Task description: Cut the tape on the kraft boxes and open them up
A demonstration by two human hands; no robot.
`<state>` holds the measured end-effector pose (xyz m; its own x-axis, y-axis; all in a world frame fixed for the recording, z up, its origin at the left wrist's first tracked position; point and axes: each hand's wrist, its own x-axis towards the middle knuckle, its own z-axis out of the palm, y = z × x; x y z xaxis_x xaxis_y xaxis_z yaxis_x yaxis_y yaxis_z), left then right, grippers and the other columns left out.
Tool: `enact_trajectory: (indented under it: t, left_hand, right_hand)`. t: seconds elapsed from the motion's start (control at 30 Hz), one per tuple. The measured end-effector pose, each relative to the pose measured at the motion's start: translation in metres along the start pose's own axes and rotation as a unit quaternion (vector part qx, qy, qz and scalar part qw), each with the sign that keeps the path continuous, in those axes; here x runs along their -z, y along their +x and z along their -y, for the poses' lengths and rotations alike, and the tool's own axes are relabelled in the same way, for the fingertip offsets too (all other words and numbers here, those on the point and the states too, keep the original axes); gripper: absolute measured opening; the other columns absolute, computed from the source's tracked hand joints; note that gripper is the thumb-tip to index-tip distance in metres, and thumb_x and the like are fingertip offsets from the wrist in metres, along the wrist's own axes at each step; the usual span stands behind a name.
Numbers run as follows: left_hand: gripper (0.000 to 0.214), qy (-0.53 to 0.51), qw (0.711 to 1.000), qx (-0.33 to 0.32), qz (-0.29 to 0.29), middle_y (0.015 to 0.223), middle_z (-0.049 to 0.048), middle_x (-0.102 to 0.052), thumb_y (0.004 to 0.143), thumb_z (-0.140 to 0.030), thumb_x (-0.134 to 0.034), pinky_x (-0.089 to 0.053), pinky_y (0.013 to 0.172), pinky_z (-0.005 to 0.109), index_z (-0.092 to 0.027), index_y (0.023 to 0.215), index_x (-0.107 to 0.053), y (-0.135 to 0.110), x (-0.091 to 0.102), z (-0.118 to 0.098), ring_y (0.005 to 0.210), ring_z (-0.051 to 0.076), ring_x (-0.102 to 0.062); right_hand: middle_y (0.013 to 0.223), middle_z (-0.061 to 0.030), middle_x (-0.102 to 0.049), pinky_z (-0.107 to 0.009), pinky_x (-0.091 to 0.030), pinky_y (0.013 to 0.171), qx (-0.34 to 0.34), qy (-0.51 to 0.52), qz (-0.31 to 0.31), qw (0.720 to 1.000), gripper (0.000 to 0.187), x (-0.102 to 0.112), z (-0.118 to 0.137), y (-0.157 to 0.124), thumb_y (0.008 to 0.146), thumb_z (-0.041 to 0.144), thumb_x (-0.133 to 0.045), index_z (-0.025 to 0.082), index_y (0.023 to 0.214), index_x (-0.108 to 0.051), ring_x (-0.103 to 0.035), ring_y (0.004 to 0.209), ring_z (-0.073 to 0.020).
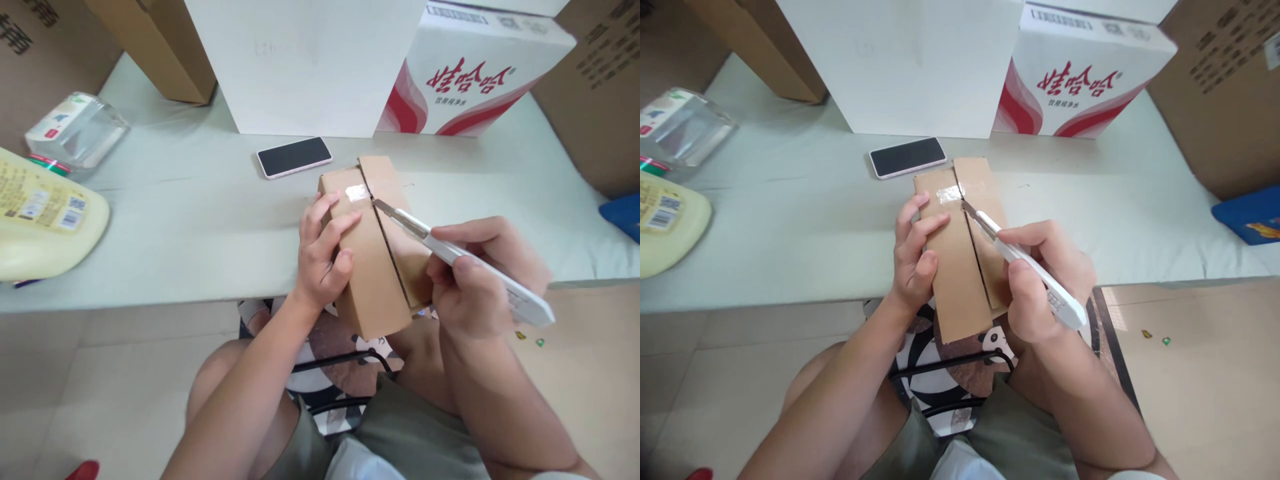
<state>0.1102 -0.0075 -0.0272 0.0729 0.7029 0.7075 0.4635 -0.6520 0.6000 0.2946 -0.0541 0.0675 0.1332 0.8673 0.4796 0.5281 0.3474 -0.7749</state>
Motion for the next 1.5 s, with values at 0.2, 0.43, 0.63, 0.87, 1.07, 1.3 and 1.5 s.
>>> enact_trajectory:
  t: [0.2, 0.43, 0.63, 0.87, 1.07, 1.3, 1.5]
  left_hand:
    - [0.052, 0.002, 1.0, 0.001, -0.001, 0.155, 0.0134, -0.053, 0.105, -0.054, -0.031, -0.042, 0.122, 0.057, -0.027, 0.137, -0.062, 0.0, -0.001, 0.0, 0.146, 0.034, -0.05]
    - [0.055, 0.016, 1.0, 0.006, 0.002, 0.154, 0.0134, -0.054, 0.106, -0.058, -0.028, -0.043, 0.122, 0.056, -0.027, 0.136, -0.062, 0.0, -0.001, 0.0, 0.146, 0.032, -0.051]
    - [0.049, -0.003, 1.0, -0.01, -0.007, 0.154, 0.014, -0.053, 0.107, -0.053, -0.032, -0.041, 0.123, 0.056, -0.027, 0.136, -0.062, 0.001, -0.001, -0.001, 0.146, 0.032, -0.05]
    - [0.048, -0.013, 1.0, -0.017, -0.008, 0.154, 0.0136, -0.052, 0.107, -0.052, -0.034, -0.041, 0.123, 0.054, -0.027, 0.136, -0.062, 0.002, -0.001, -0.001, 0.146, 0.032, -0.051]
    - [0.047, -0.023, 1.0, -0.012, -0.006, 0.156, 0.0129, -0.052, 0.106, -0.051, -0.036, -0.04, 0.124, 0.054, -0.027, 0.137, -0.062, 0.002, 0.001, -0.002, 0.147, 0.033, -0.05]
    - [0.046, -0.026, 1.0, -0.013, -0.011, 0.155, 0.0134, -0.053, 0.106, -0.049, -0.036, -0.041, 0.123, 0.055, -0.027, 0.136, -0.063, 0.002, -0.001, -0.001, 0.146, 0.033, -0.051]
    - [0.046, -0.036, 0.999, -0.012, -0.014, 0.154, 0.0127, -0.053, 0.106, -0.049, -0.037, -0.041, 0.123, 0.056, -0.028, 0.137, -0.064, 0.001, -0.001, 0.0, 0.145, 0.033, -0.051]
  right_hand:
    - [0.056, 0.0029, -0.053, -0.032, -0.032, 0.047, 0.023, -0.015, -0.029, 0.999, 0.019, -0.006, -0.003, 0.002, 0.087, 0.036, -0.055, 0.024, 0.089, -0.069, -0.048, 0.046, -0.0151]
    - [0.059, 0.0029, -0.056, -0.032, -0.036, 0.049, 0.018, -0.01, 0.001, 1.0, 0.016, -0.007, 0.001, 0.007, 0.09, 0.033, -0.055, 0.024, 0.09, -0.069, -0.049, 0.048, -0.0147]
    - [0.057, 0.0041, -0.056, -0.031, -0.037, 0.049, 0.017, -0.016, 0.009, 1.0, 0.015, -0.006, 0.004, 0.007, 0.089, 0.029, -0.056, 0.025, 0.089, -0.07, -0.047, 0.047, -0.0134]
    - [0.061, 0.0047, -0.059, -0.028, -0.038, 0.048, -0.014, -0.025, 0.03, 0.999, 0.014, -0.006, 0.009, 0.008, 0.089, 0.023, -0.059, 0.023, 0.092, -0.072, -0.05, 0.049, -0.0119]
    - [0.061, 0.0056, -0.058, -0.027, -0.035, 0.046, -0.011, 0.001, 0.023, 1.0, 0.016, -0.005, 0.006, 0.008, 0.087, 0.02, -0.058, 0.023, 0.091, -0.072, -0.048, 0.048, -0.0105]
    - [0.056, 0.0041, -0.053, -0.029, -0.032, 0.044, -0.006, 0.055, -0.111, 0.992, 0.019, -0.007, -0.003, 0.004, 0.081, 0.021, -0.055, 0.023, 0.088, -0.072, -0.05, 0.048, -0.0131]
    - [0.059, 0.0043, -0.054, -0.028, -0.031, 0.043, -0.008, 0.077, -0.109, 0.991, 0.016, -0.009, 0.0, 0.006, 0.08, 0.02, -0.058, 0.023, 0.087, -0.072, -0.051, 0.048, -0.0123]
